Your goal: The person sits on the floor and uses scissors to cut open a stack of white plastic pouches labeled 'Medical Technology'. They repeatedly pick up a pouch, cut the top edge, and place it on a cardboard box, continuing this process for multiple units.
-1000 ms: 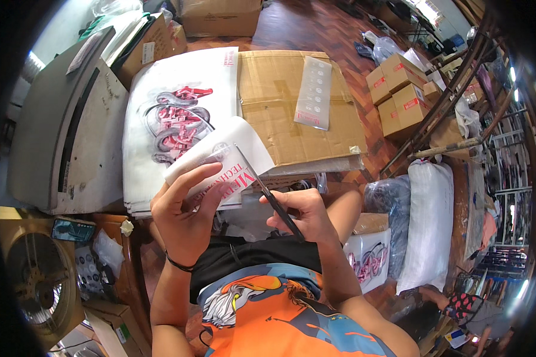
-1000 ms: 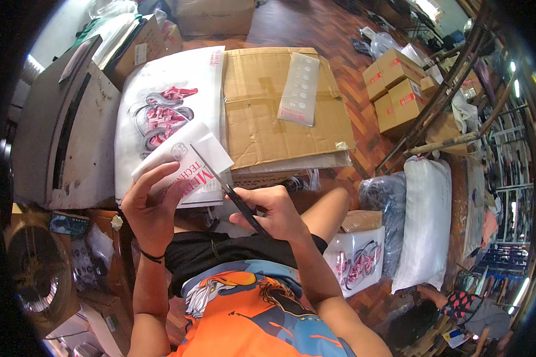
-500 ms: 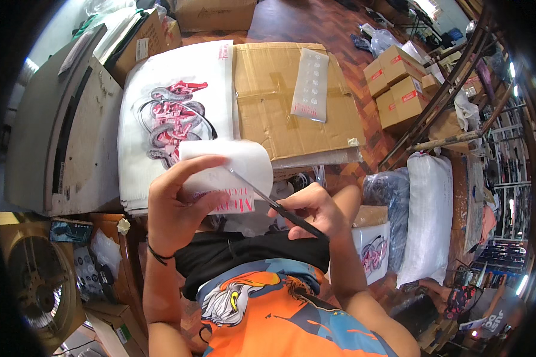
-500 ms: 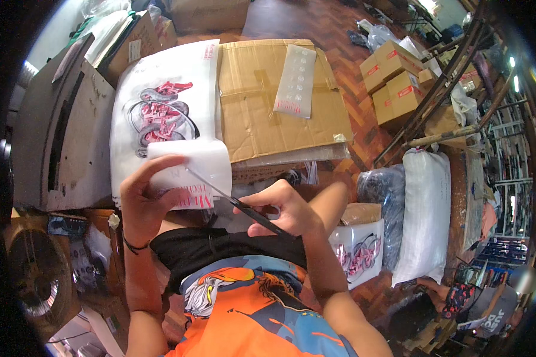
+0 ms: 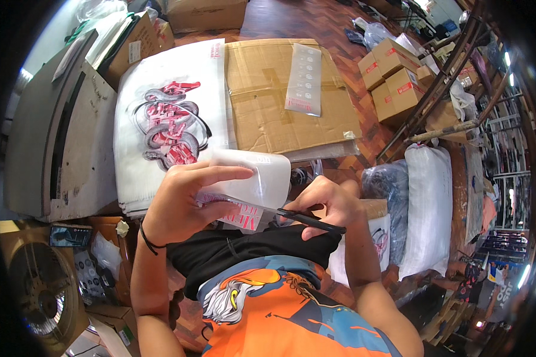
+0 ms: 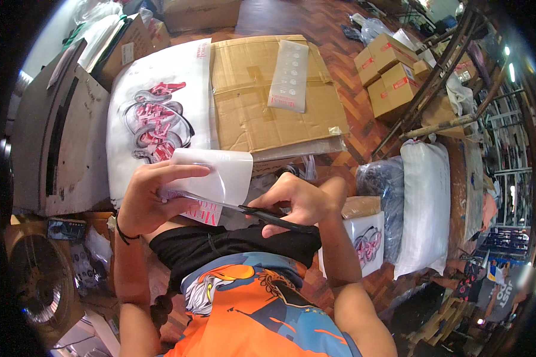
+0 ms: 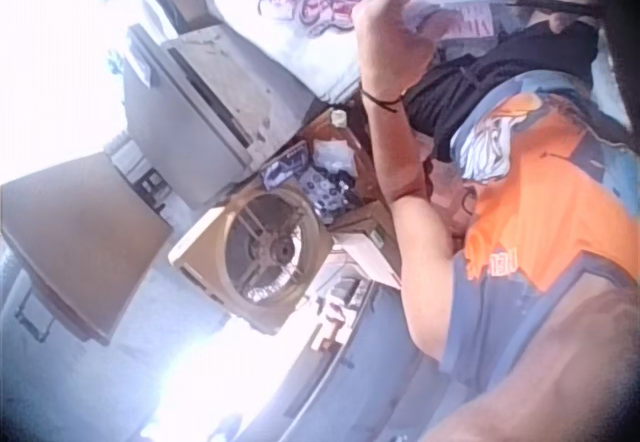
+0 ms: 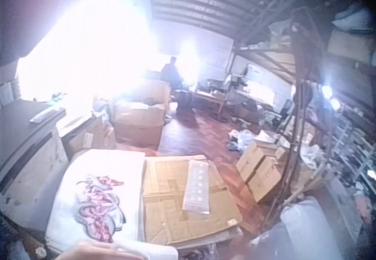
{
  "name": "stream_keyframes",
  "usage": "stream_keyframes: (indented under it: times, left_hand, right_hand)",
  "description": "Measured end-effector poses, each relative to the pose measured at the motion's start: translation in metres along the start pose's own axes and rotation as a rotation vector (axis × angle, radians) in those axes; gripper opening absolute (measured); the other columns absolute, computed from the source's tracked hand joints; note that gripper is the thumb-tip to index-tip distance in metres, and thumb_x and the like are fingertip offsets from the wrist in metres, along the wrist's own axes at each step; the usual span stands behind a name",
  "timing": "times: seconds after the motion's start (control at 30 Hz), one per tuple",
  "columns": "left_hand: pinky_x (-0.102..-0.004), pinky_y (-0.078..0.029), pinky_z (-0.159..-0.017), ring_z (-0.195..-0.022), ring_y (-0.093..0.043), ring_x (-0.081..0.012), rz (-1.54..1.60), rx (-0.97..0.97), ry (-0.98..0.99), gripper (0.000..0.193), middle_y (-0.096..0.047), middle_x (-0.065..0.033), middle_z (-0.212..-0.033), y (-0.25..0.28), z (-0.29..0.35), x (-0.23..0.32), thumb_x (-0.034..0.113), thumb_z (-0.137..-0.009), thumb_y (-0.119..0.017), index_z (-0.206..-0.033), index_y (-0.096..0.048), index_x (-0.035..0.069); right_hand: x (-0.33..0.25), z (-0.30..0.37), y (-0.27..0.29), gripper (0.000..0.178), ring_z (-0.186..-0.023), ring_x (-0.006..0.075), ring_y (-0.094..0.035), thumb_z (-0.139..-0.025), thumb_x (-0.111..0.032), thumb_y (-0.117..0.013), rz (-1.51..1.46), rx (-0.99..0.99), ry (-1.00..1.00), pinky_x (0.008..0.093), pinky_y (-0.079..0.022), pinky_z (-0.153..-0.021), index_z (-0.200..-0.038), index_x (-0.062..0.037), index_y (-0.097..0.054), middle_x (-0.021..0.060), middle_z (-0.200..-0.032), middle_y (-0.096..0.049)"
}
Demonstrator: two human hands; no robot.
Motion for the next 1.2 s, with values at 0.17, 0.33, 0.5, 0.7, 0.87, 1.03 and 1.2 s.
stream_keyframes:
  times: [0.17, 0.33, 0.5, 0.7, 0.87, 1.03, 1.2]
  left_hand:
    - [-0.0363, -0.056, -0.088, -0.101, -0.072, -0.0294, -0.039, -0.046, 0.014, 0.057, -0.073, -0.0149, -0.114, -0.005, -0.004, 0.002, -0.007, -0.065, -0.078, -0.120, -0.072, 0.006]
    - [-0.0344, -0.056, -0.091, -0.104, -0.073, -0.0266, -0.052, -0.062, -0.032, 0.062, -0.074, -0.0148, -0.116, -0.006, -0.006, 0.007, -0.011, -0.060, -0.078, -0.120, -0.072, 0.004]
    - [-0.0370, -0.056, -0.090, -0.102, -0.072, -0.0315, -0.033, -0.077, -0.006, 0.058, -0.073, -0.0156, -0.114, -0.007, -0.008, 0.003, -0.006, -0.065, -0.078, -0.121, -0.071, 0.006]
    - [-0.0382, -0.056, -0.089, -0.101, -0.071, -0.0337, -0.039, -0.088, 0.015, 0.057, -0.073, -0.0159, -0.114, -0.008, -0.011, 0.003, -0.004, -0.066, -0.079, -0.122, -0.071, 0.007]
    - [-0.0380, -0.056, -0.088, -0.101, -0.071, -0.0334, -0.047, -0.060, 0.009, 0.057, -0.073, -0.0156, -0.113, -0.007, -0.010, 0.002, -0.004, -0.066, -0.079, -0.122, -0.071, 0.008]
    - [-0.0379, -0.056, -0.088, -0.099, -0.071, -0.0327, -0.044, -0.063, 0.038, 0.057, -0.073, -0.0150, -0.114, -0.007, -0.008, -0.001, -0.002, -0.067, -0.080, -0.122, -0.071, 0.008]
    - [-0.0325, -0.056, -0.084, -0.096, -0.074, -0.0236, -0.084, -0.029, -0.028, 0.060, -0.074, -0.0153, -0.111, -0.004, -0.009, 0.002, -0.005, -0.064, -0.081, -0.122, -0.071, 0.003]
  right_hand:
    - [-0.001, 0.002, 0.001, 0.051, -0.050, 0.0132, -0.054, -0.078, -0.032, -0.089, 0.025, -0.005, -0.017, 0.0275, -0.040, -0.049, -0.111, 0.0040, -0.074, 0.0099, -0.064, -0.062]
    - [-0.001, 0.004, 0.000, 0.052, -0.049, 0.0139, -0.054, -0.077, -0.033, -0.090, 0.040, -0.010, 0.031, 0.0281, -0.039, -0.048, -0.111, 0.0043, -0.074, 0.0106, -0.063, -0.062]
    - [0.004, 0.007, 0.001, 0.054, -0.048, 0.0144, -0.053, -0.077, -0.033, -0.090, 0.014, -0.002, 0.023, 0.0285, -0.039, -0.048, -0.110, 0.0051, -0.074, 0.0115, -0.062, -0.061]
    - [0.005, 0.006, 0.001, 0.053, -0.048, 0.0143, -0.053, -0.079, -0.033, -0.089, 0.000, 0.005, 0.023, 0.0286, -0.039, -0.048, -0.112, 0.0058, -0.073, 0.0112, -0.061, -0.059]
    - [0.006, 0.007, 0.001, 0.049, -0.048, 0.0148, -0.053, -0.082, -0.030, -0.087, 0.013, 0.003, 0.021, 0.0289, -0.039, -0.048, -0.113, 0.0054, -0.073, 0.0108, -0.061, -0.058]
    - [0.009, 0.008, 0.001, 0.046, -0.048, 0.0155, -0.053, -0.083, -0.028, -0.086, 0.054, 0.000, 0.018, 0.0292, -0.040, -0.048, -0.113, 0.0051, -0.073, 0.0107, -0.061, -0.060]
    - [0.009, 0.007, 0.000, 0.043, -0.048, 0.0154, -0.053, -0.085, -0.025, -0.084, 0.058, 0.023, 0.031, 0.0285, -0.040, -0.048, -0.113, 0.0047, -0.073, 0.0103, -0.062, -0.061]
Point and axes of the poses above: each hand's wrist, its own z-axis away from the middle knuckle, its own y-axis out of the back of the hand, x = y × z, the point moved 10 cm from there along -z, towards the middle knuckle
